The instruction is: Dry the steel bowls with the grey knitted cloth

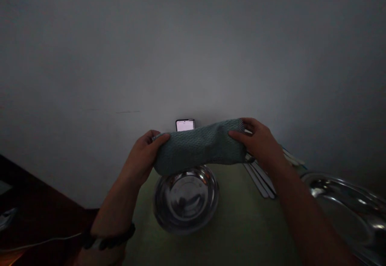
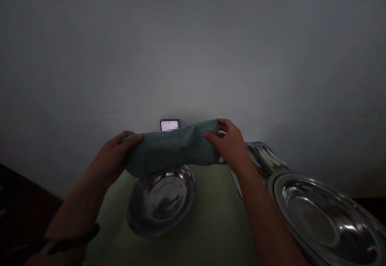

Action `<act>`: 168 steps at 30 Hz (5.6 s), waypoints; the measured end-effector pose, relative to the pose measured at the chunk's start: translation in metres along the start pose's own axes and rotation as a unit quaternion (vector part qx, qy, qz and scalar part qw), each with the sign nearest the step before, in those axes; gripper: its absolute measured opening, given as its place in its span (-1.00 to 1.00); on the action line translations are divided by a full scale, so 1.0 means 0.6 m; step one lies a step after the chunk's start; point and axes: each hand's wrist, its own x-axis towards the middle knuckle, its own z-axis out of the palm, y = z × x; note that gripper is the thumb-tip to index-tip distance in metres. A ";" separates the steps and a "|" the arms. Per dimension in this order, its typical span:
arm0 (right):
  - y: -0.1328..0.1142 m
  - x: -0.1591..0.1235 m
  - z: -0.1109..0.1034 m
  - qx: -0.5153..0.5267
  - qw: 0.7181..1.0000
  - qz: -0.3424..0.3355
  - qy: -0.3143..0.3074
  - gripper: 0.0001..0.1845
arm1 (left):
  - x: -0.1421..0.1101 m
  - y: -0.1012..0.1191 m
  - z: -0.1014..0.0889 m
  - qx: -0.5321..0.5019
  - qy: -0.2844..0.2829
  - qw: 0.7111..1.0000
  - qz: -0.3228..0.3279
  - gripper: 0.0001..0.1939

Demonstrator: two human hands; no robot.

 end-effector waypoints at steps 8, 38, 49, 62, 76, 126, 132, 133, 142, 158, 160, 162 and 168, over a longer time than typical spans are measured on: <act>-0.055 -0.071 0.064 -0.081 0.972 -0.125 -0.180 -0.89 | -0.062 0.031 0.062 0.059 -0.141 0.988 0.017 -0.72; 0.005 -0.032 0.047 0.031 0.956 -0.041 -0.287 -0.43 | -0.032 0.011 0.017 -0.093 -0.245 0.965 0.022 -0.84; 0.016 -0.001 -0.004 -0.030 0.979 0.062 -0.189 -0.72 | 0.019 -0.062 -0.027 0.484 -0.235 0.842 0.029 -0.50; 0.019 -0.058 0.077 -0.311 0.849 -0.120 -0.410 -0.61 | 0.031 -0.111 -0.012 0.564 -0.312 0.764 0.014 -0.75; 0.046 -0.039 0.097 -0.301 0.918 -0.186 -0.177 -0.91 | -0.019 -0.014 0.039 0.376 -0.185 0.860 0.291 -0.78; -0.057 -0.083 0.072 -0.305 0.895 -0.292 -0.145 -0.86 | -0.097 0.066 0.034 0.433 -0.154 0.864 0.206 -0.78; -0.041 -0.073 0.064 -0.278 0.903 -0.318 -0.080 -0.80 | -0.096 0.073 0.033 0.361 -0.108 0.895 0.239 -0.72; -0.038 -0.071 0.060 -0.268 0.909 -0.311 -0.063 -0.80 | -0.095 0.072 0.033 0.336 -0.108 0.904 0.240 -0.72; -0.012 -0.052 0.056 -0.098 0.976 -0.167 0.095 -0.78 | -0.080 0.061 0.032 0.013 -0.007 0.977 0.212 -0.75; 0.016 -0.033 0.061 0.079 0.995 -0.056 0.032 -0.68 | -0.057 0.047 0.030 0.032 -0.021 0.981 0.191 -0.64; 0.006 -0.032 0.047 -0.036 0.992 -0.124 0.004 -0.76 | -0.055 0.049 0.015 0.094 -0.065 0.977 0.181 -0.67; -0.002 -0.034 0.041 -0.131 0.976 -0.170 -0.021 -0.80 | -0.054 0.046 0.009 0.185 -0.098 0.961 0.179 -0.69; 0.006 -0.044 0.052 -0.234 0.934 -0.260 -0.073 -0.69 | -0.044 0.023 0.021 0.416 -0.148 0.878 0.184 -0.66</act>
